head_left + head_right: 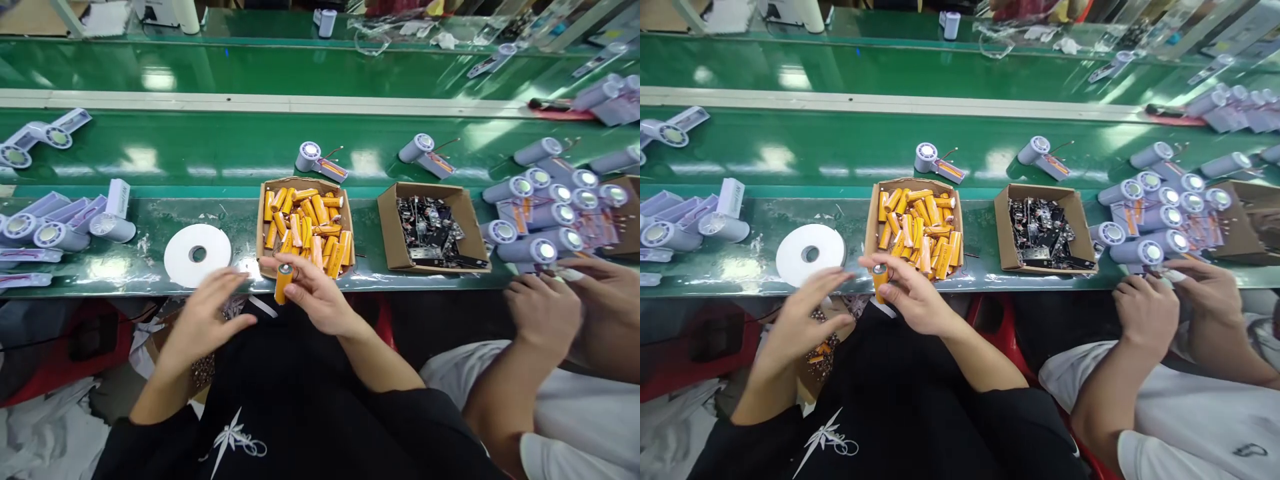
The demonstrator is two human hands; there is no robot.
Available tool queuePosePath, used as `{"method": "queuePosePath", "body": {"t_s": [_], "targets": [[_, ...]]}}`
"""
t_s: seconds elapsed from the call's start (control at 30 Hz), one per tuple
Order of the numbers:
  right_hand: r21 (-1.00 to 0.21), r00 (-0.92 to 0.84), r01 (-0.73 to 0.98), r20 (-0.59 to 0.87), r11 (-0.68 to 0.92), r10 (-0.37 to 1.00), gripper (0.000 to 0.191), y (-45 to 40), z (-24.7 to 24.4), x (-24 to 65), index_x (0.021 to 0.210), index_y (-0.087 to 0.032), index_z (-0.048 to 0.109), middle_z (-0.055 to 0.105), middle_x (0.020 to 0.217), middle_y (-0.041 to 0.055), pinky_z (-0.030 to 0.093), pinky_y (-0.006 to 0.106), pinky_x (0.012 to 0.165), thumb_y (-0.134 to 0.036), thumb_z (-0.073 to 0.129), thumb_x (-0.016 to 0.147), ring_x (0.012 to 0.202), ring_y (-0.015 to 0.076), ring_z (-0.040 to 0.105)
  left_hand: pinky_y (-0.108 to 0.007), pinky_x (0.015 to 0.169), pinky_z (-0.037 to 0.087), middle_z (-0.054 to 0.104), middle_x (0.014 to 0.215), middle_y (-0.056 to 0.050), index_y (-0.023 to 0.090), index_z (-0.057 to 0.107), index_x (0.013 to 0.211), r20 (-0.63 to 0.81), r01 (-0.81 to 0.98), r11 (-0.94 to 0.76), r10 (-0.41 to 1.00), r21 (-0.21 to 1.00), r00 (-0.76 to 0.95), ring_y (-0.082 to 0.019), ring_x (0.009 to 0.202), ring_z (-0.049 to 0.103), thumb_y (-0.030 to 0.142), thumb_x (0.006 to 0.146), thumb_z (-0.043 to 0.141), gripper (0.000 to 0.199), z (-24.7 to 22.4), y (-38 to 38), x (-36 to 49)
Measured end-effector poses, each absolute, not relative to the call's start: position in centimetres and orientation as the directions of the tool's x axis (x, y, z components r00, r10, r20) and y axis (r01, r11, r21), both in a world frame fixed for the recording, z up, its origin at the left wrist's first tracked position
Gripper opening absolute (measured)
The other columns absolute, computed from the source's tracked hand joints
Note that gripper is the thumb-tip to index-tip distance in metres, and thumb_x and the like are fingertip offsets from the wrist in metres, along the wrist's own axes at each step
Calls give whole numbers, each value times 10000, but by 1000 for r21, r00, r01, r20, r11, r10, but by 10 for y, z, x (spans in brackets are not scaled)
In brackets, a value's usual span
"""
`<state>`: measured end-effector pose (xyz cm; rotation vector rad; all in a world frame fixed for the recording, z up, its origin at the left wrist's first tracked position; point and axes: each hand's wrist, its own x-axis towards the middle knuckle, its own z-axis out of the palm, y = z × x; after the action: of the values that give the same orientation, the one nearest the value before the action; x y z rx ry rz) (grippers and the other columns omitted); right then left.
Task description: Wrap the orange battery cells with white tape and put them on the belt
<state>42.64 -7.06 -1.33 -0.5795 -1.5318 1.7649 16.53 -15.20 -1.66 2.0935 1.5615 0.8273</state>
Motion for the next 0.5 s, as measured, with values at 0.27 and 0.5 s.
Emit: {"method": "queuePosePath", "body": {"t_s": [0.27, 0.5], "targets": [[-996, -584, -84, 79, 37, 808, 610, -72, -19, 427, 1533, -270, 671, 715, 1540, 115, 483, 522, 1298, -563, 770, 1008, 1458, 290, 671, -315, 728, 638, 843, 904, -70, 176, 872, 1041, 33, 112, -24, 996, 993, -80, -213, 741, 768, 605, 858, 885, 467, -50, -138, 242], [-992, -333, -11, 123, 127, 935, 249, -78, -28, 434, 1060, -302, 914, 886, 1064, 54, 727, 484, 946, -478, 906, 884, 953, 322, 868, -362, 839, 652, 861, 963, -82, 205, 883, 1034, 25, 178, -7, 995, 984, -99, -249, 828, 795, 497, 804, 938, 376, -44, -140, 246]]}}
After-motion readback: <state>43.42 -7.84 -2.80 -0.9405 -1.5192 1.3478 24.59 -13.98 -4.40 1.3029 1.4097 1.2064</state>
